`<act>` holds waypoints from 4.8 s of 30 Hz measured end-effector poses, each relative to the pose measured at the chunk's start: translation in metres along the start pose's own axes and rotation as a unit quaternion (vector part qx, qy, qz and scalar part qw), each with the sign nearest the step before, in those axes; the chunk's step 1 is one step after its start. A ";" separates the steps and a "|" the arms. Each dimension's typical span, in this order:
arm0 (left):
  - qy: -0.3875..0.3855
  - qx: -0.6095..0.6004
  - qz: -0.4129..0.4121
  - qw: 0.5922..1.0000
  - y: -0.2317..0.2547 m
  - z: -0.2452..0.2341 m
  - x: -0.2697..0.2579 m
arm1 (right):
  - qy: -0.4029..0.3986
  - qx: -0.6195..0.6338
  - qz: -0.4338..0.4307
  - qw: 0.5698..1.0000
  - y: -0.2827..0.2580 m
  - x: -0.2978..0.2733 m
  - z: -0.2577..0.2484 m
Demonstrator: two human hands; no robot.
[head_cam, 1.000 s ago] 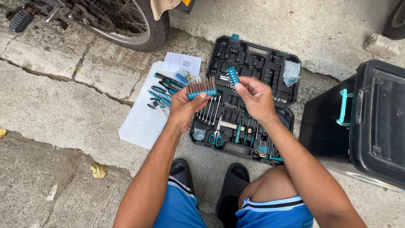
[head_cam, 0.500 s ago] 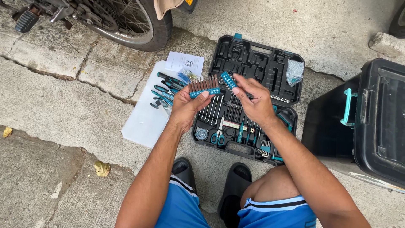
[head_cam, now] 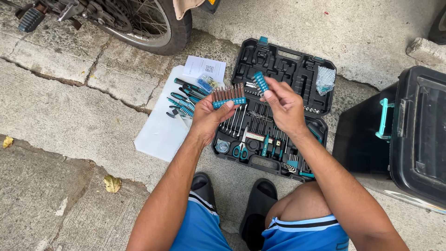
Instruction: Organize screwdriver bits, sockets, and hardware into a tool kit case.
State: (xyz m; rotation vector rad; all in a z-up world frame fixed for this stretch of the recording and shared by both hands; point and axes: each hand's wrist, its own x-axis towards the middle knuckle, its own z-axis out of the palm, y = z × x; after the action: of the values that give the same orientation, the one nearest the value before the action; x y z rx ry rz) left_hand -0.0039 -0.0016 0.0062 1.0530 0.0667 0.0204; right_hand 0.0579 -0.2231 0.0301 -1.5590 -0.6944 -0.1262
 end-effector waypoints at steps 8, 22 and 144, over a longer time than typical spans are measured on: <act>-0.009 0.040 0.003 0.999 -0.007 -0.001 0.003 | -0.070 -0.241 -0.096 0.963 -0.015 -0.003 0.001; 0.011 0.040 0.005 0.999 -0.002 0.002 0.000 | 0.031 0.289 0.272 0.917 0.035 -0.002 -0.003; -0.106 0.433 -0.230 0.865 -0.021 0.106 0.043 | -0.052 -0.671 0.136 0.727 0.336 -0.043 -0.212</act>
State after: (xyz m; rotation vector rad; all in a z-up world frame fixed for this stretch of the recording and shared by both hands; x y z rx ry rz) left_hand 0.0453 -0.1020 0.0387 1.9102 0.1340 -0.6130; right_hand 0.2583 -0.4204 -0.2539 -3.0791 -0.3938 -0.3804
